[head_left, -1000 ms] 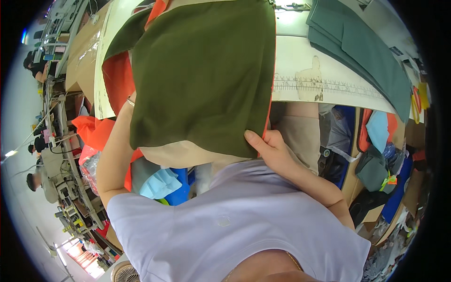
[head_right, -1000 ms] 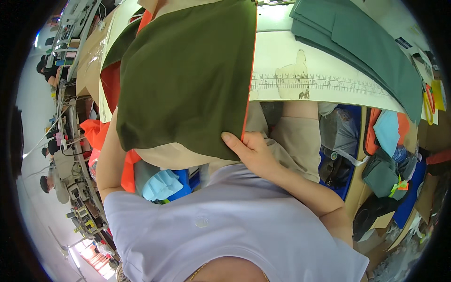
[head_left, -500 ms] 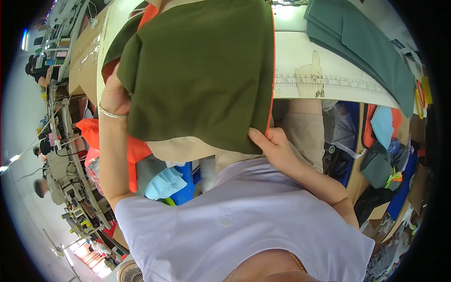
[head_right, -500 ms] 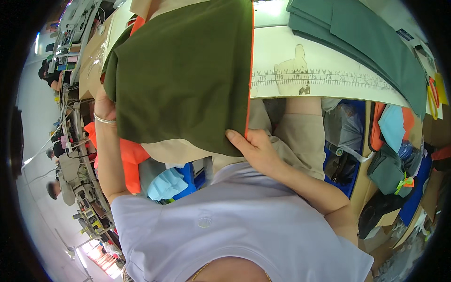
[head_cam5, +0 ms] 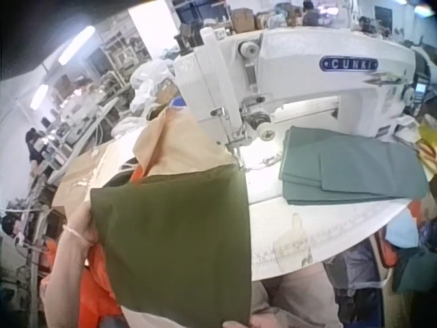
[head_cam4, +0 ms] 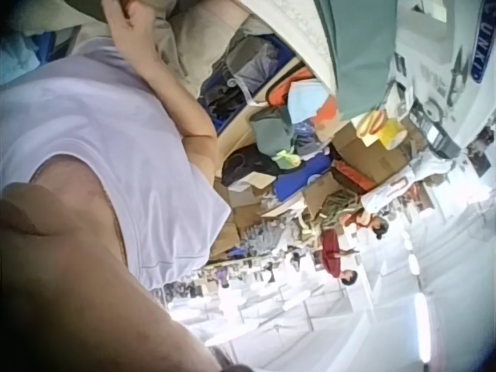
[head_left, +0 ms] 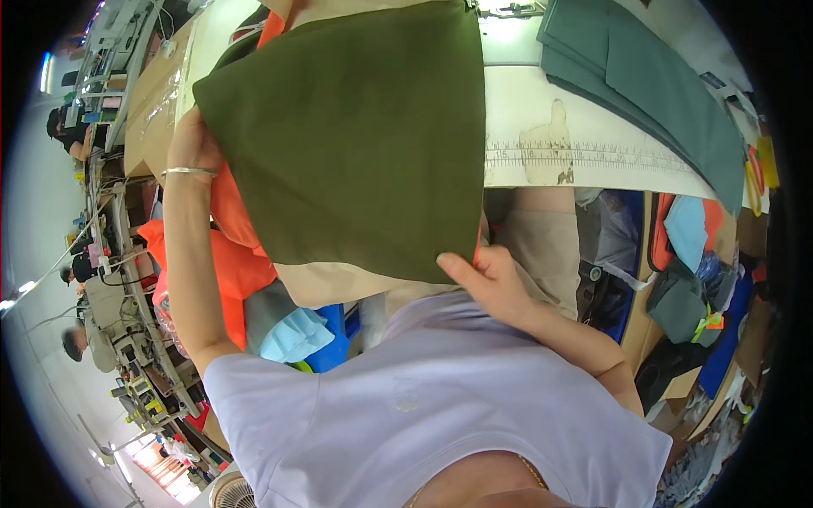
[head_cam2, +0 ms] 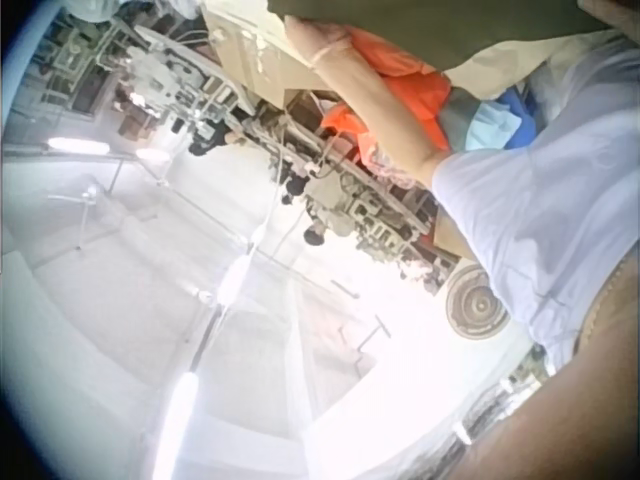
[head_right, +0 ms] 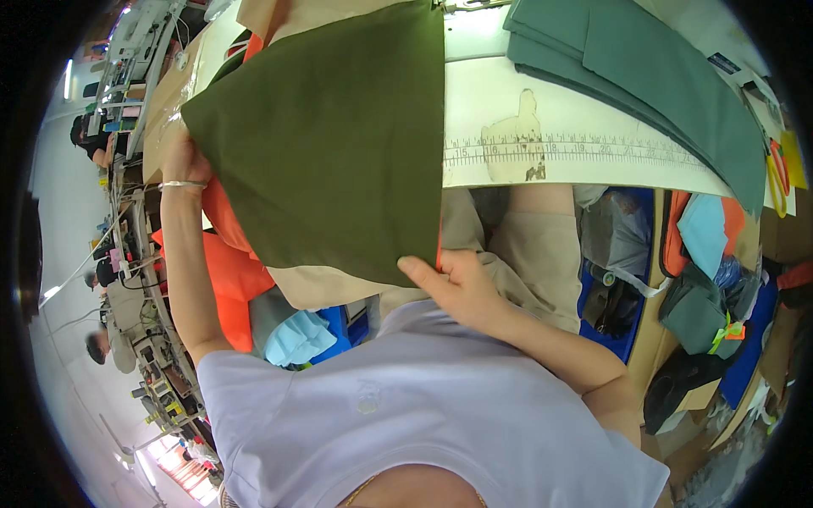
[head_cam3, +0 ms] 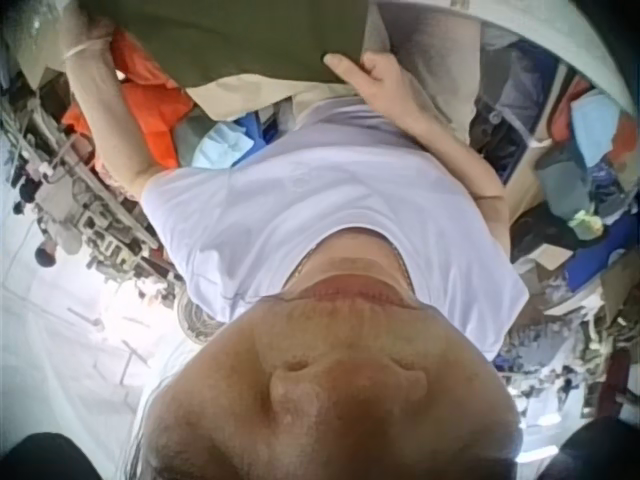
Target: The person sews a multi-colored fabric bag using a sewing machine. They align the edges of beige, green, and red fabric pieces, guide them under the needle, and stitch along the seams. The person repeatedly adjusts and flips the bag to sew different sections.
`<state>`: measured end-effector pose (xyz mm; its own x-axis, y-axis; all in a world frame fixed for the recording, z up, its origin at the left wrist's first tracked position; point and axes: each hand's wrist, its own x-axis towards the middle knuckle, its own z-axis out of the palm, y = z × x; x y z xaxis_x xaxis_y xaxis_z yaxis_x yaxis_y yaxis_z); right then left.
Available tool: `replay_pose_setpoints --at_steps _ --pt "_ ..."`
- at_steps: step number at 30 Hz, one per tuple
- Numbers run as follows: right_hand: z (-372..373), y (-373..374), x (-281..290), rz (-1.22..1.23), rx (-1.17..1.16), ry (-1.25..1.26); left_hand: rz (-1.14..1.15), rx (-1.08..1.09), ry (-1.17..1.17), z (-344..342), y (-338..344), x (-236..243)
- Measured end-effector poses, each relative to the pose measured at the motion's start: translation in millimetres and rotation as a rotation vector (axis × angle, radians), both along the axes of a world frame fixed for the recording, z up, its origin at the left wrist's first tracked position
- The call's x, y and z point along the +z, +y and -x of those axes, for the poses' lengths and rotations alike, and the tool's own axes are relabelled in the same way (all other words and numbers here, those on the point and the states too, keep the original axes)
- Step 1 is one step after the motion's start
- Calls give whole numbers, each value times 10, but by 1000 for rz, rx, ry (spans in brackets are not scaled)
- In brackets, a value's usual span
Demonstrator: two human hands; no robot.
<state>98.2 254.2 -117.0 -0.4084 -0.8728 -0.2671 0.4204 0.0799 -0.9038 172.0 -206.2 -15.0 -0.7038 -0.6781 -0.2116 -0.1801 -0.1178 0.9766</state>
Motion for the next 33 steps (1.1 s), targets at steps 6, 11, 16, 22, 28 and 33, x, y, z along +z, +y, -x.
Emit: replay_pose_setpoints --at_steps 6,11,16,22,28,33 --pt "-13 -17 79 49 4 145 1175 -166 146 636 1636 446" --pt "-11 -28 191 122 -24 166 1518 -700 90 1307 2174 -262" --pt "-57 17 -145 -22 73 62 1497 -729 113 1336 2022 -477" --pt "-43 27 5 243 82 265 1448 -847 171 1225 2089 -331" --pt "8 180 -213 240 295 355 1430 -868 209 1243 2084 -376" --pt "67 195 -184 210 274 178 1424 -866 222 1349 2036 -367"
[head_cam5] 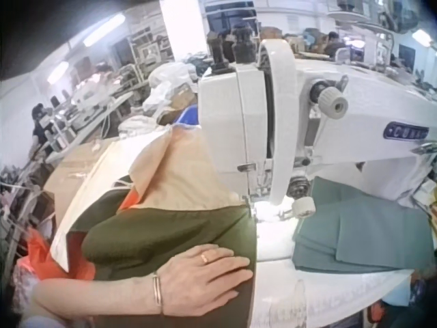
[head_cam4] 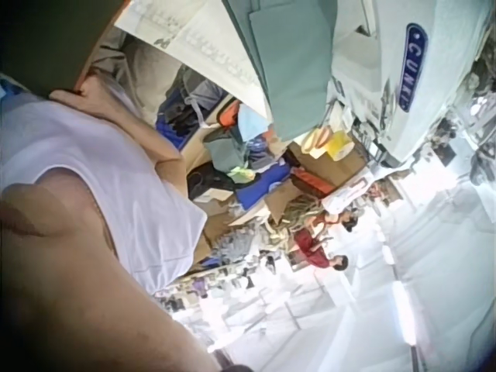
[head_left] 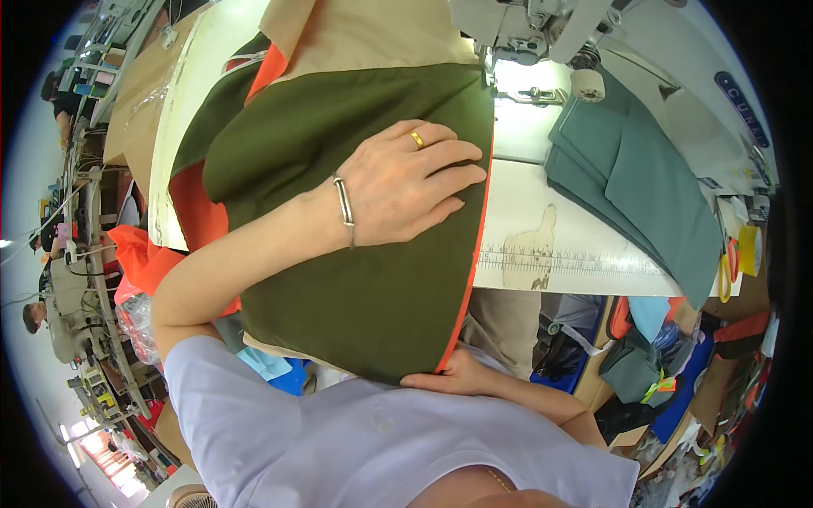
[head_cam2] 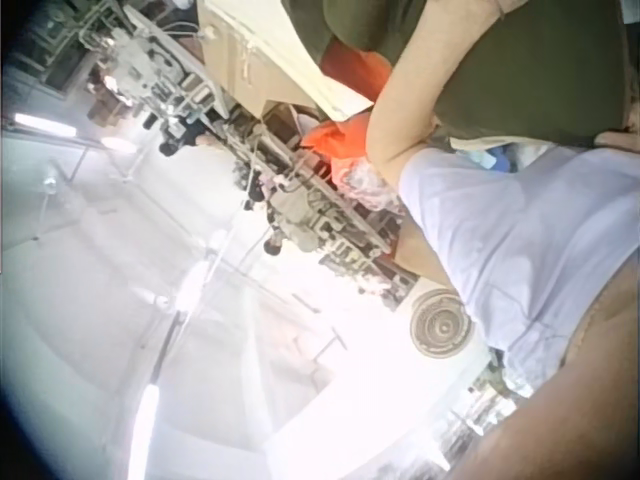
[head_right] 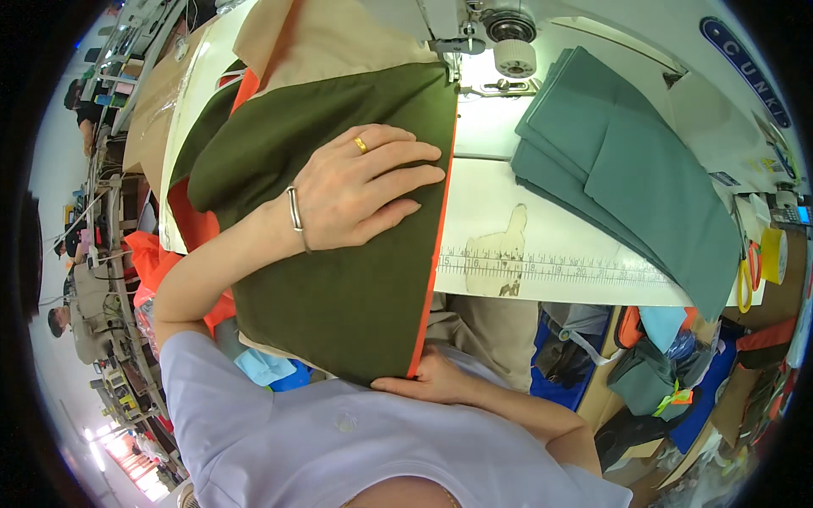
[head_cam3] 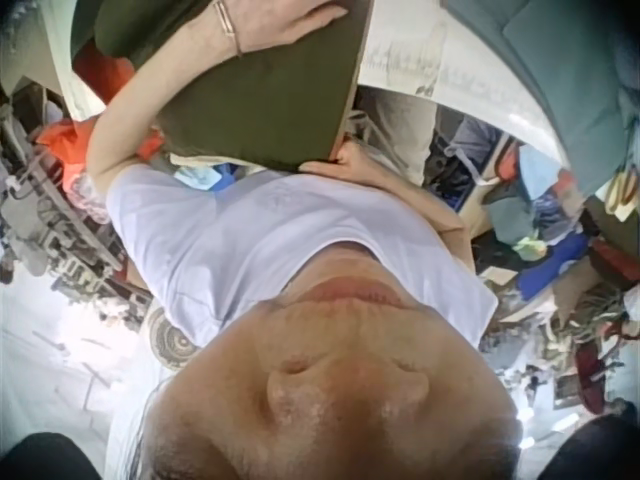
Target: The person sews a multi-colored fabric bag using a sewing machine. They align the edges of beige, green, and red fabric pieces, guide them under the needle, and stitch along the seams. The person repeatedly adjusts and flips the bag to sew different sections.
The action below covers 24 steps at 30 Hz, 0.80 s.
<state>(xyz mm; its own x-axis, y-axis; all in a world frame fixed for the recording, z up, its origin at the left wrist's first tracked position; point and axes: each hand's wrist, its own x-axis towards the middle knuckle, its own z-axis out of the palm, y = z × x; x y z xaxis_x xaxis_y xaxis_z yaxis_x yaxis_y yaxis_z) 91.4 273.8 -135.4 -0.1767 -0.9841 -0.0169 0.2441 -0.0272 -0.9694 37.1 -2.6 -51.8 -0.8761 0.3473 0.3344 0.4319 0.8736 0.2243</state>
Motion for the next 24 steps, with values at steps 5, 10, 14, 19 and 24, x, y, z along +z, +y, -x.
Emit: replay_pose_setpoints --at_steps 5,10,14,19,24 --pt "73 -72 -26 23 -89 27 -7 7 41 182 -108 -35" --pt "337 -205 87 -60 -5 -18 -12 5 46 380 -244 -35" --pt "416 -266 117 -103 -46 -192 17 -7 85 465 -296 -11" --pt "444 -400 247 -131 -206 -515 55 -20 37 380 -189 90" --pt "418 -334 147 -211 -136 -220 18 -26 -22 178 -34 198"
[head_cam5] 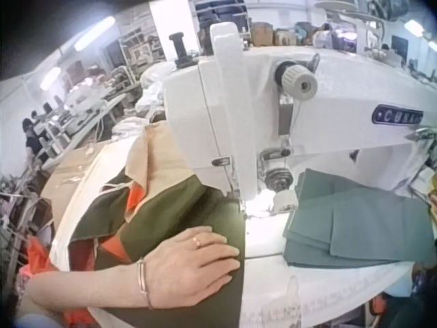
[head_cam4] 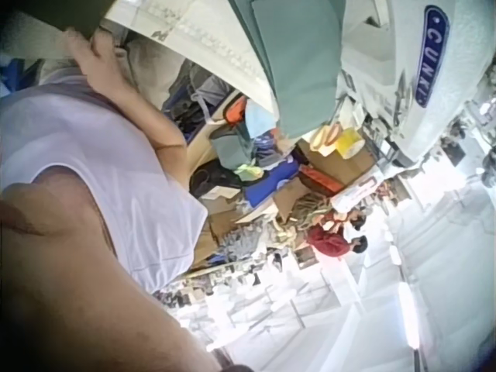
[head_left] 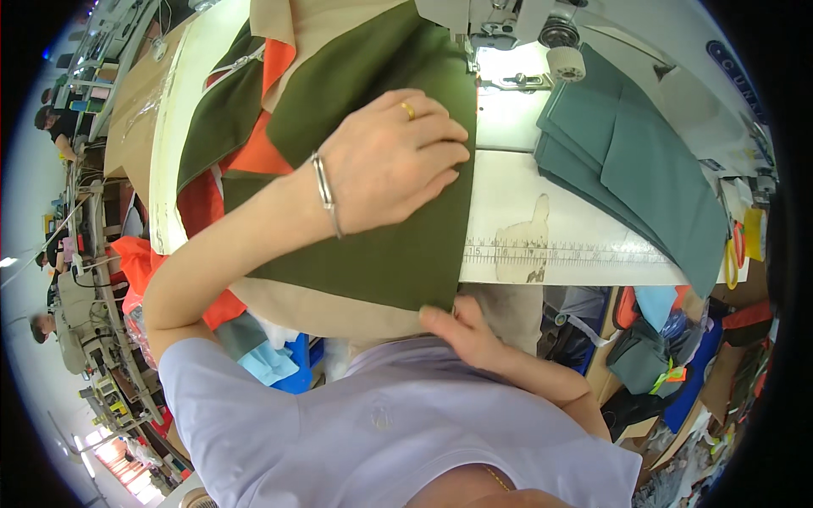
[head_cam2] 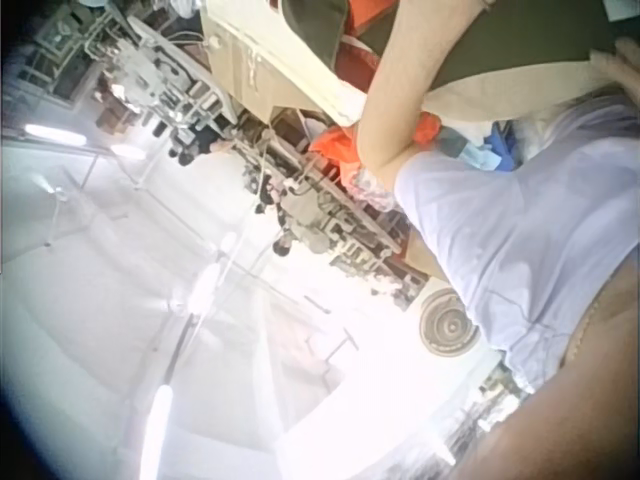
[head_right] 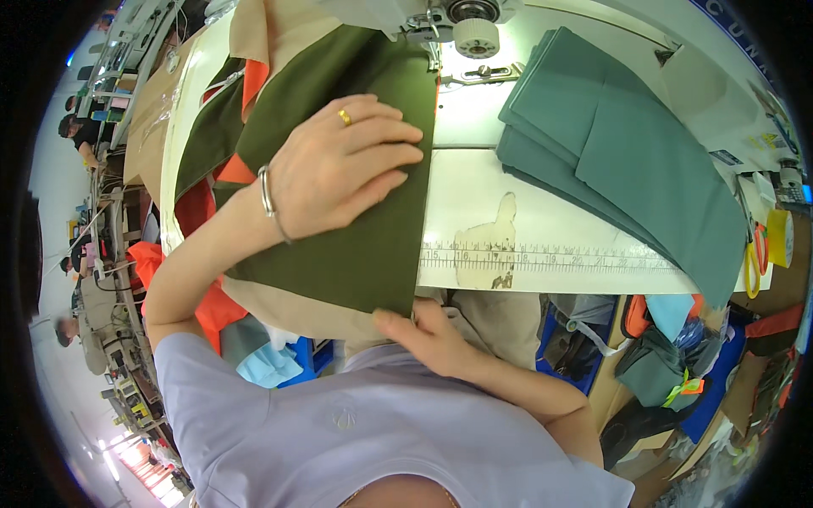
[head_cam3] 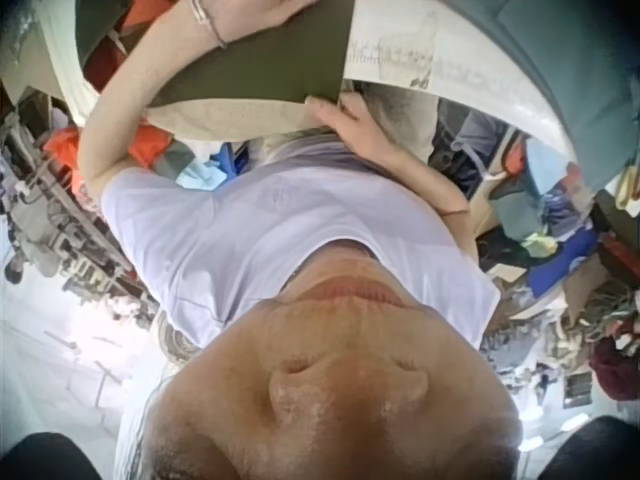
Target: The person sews a multi-colored fabric bag using a sewing machine. They align the edges of beige, green, and red fabric pieces, guide them under the needle, and stitch along the seams. The person repeatedly adjusts and flips the bag to sew different sections.
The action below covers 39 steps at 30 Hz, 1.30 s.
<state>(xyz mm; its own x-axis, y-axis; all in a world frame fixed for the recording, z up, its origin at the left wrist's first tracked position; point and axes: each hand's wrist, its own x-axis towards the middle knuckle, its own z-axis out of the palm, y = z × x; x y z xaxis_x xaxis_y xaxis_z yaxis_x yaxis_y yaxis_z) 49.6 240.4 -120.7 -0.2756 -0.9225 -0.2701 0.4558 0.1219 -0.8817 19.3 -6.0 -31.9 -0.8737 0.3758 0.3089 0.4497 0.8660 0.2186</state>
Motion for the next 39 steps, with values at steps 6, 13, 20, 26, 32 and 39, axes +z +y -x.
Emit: replay_pose_setpoints --at_steps 6,13,20,26,32,39 --pt "-30 -41 -177 203 -165 1054 -68 10 -57 -409 238 35" --pt "-141 173 234 155 143 -368 -103 19 -90 -678 313 46" --pt "-161 63 374 647 145 1129 -22 148 -63 -855 83 154" --pt "-548 274 316 217 506 -142 -151 456 -231 -924 -228 102" --pt "-925 325 -54 -174 223 -474 134 466 -19 -872 -683 -242" --pt "-991 374 -120 -265 176 -186 190 183 187 -866 457 150"
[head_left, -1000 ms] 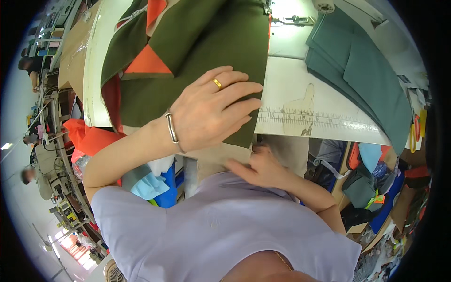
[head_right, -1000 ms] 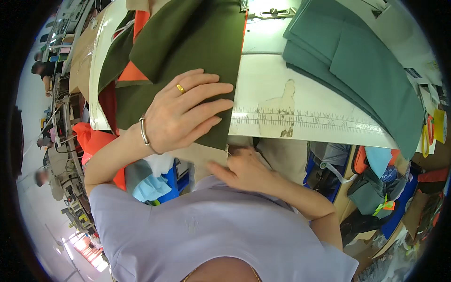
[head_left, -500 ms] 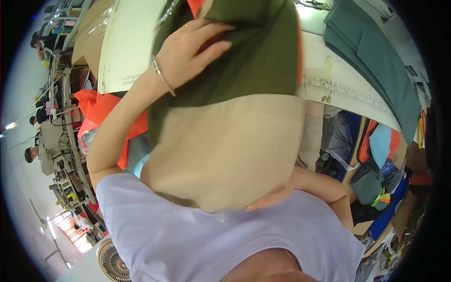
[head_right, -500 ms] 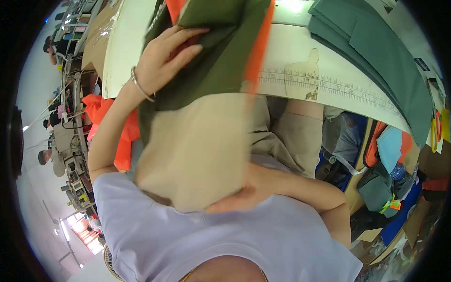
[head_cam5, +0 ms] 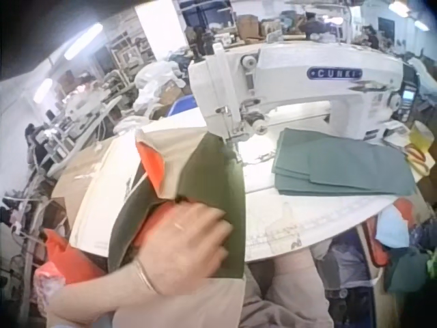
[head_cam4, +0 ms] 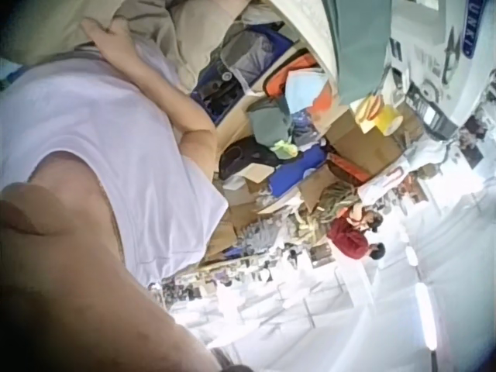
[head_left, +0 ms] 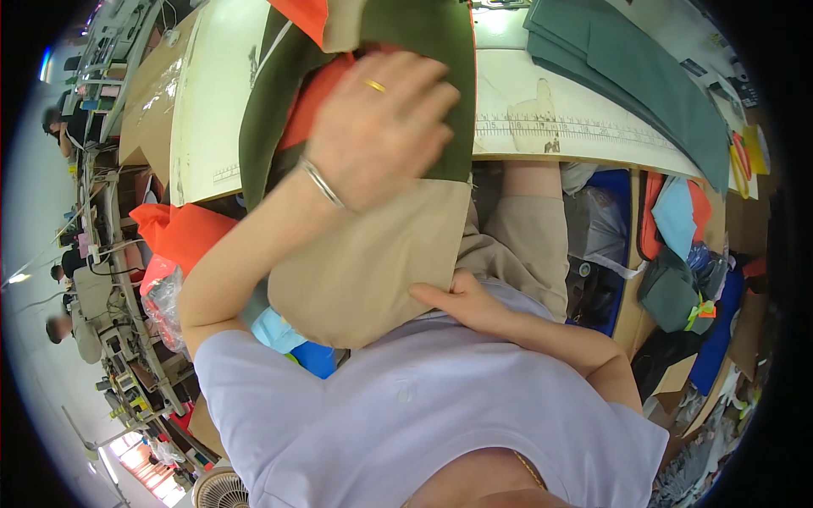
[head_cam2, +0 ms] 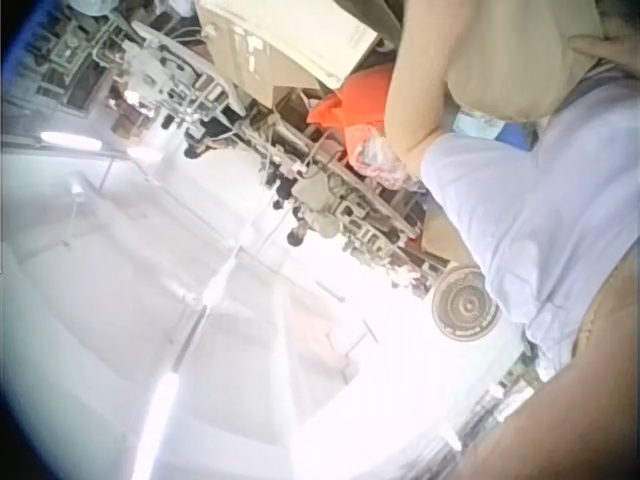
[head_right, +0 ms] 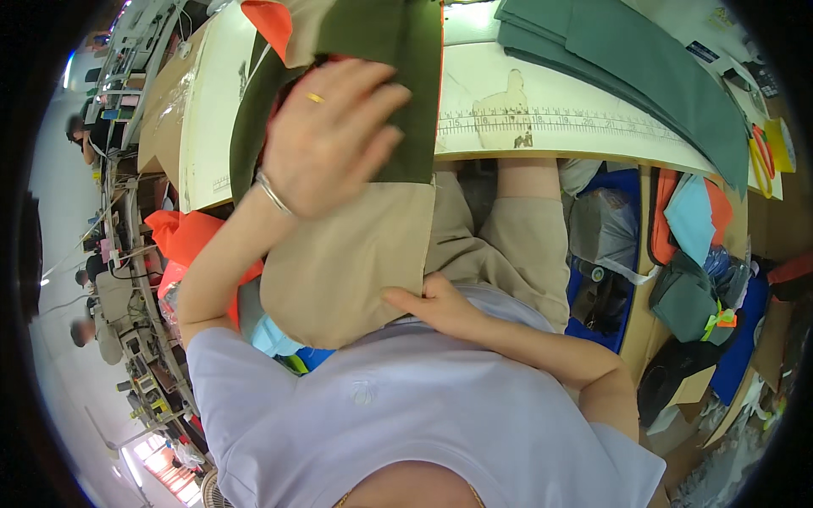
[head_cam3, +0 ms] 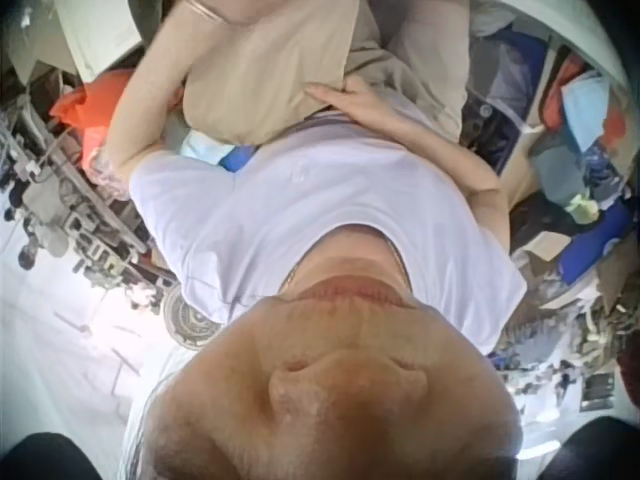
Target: The person sews a multi-colored fabric bag using a sewing machine. They align the edges of beige, green, and red fabric pieces, guide them under the needle, and stitch along the seams. The person repeatedly adjusts and flips the bag to sew different sections.
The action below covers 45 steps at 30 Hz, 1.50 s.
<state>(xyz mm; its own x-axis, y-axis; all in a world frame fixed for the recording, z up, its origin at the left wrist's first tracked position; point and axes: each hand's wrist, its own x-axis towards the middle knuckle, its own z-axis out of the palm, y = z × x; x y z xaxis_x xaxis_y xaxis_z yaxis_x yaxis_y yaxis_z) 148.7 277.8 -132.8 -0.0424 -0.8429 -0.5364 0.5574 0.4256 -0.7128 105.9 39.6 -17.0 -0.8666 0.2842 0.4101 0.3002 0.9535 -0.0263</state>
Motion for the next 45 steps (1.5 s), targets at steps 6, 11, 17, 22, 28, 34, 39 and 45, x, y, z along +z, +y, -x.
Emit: replay_pose_setpoints --at_steps 6,11,17,22,28,34,39,45 --pt "101 2 62 571 -236 934 -121 -83 -138 -27 -64 -330" --pt "150 26 79 461 -79 513 -42 -116 -56 -26 -54 -306" --pt "214 -12 40 431 -8 322 44 -140 61 259 3 -107" --pt "213 -9 2 457 9 314 45 -56 -11 343 -342 -280" --pt "330 7 -31 458 153 178 -47 -261 -9 356 -163 -309" --pt "385 -4 -94 506 147 211 -136 -217 -150 373 -213 -306" --pt "449 -17 -134 508 150 182 -177 -210 -143 515 -260 -322" --pt "607 -150 -35 505 64 232 -180 -212 -131 748 -415 -329"
